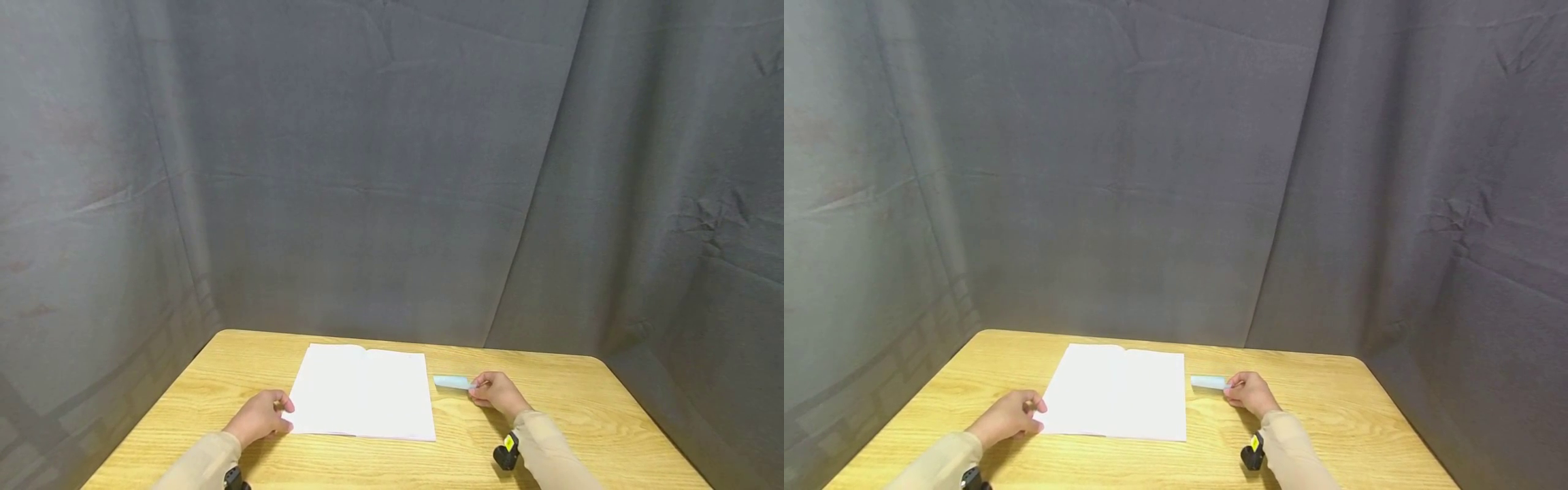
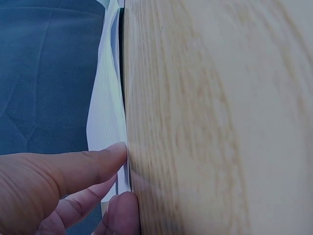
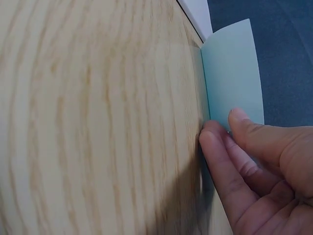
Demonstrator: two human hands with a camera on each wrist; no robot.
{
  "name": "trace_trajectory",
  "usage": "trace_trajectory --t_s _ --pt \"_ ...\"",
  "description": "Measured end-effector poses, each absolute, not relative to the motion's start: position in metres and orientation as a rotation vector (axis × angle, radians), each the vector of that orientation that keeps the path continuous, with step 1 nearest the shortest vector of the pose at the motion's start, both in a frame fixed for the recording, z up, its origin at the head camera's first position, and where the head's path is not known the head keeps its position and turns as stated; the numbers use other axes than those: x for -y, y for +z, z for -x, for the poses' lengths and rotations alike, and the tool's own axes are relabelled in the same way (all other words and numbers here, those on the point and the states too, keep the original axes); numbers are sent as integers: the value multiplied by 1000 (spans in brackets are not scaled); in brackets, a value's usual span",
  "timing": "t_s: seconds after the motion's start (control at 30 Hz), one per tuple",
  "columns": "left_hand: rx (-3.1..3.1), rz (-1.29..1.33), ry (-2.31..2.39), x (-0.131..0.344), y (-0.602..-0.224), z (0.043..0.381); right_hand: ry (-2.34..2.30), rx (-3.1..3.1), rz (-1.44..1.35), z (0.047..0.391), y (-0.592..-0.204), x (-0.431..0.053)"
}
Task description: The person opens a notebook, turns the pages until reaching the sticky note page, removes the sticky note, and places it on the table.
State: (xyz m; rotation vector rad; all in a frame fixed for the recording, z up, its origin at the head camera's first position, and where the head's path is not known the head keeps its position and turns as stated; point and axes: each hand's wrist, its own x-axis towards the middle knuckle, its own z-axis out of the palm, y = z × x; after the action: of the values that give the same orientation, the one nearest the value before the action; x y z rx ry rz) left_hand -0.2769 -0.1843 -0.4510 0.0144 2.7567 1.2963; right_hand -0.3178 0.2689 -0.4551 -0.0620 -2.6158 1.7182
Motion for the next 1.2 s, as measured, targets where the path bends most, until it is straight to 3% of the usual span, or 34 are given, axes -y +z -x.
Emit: trace_trajectory --t_s 0.17,0.5,1.2 --pt "-2761 -20 1297 185 -452 277 1738 2641 2 317 -455 -272" --pt "-2759 -8 1319 185 -453 277 1628 2692 135 316 -453 -271" --pt "-2765 -26 1311 186 -454 278 1761 2693 -109 309 -449 -306"
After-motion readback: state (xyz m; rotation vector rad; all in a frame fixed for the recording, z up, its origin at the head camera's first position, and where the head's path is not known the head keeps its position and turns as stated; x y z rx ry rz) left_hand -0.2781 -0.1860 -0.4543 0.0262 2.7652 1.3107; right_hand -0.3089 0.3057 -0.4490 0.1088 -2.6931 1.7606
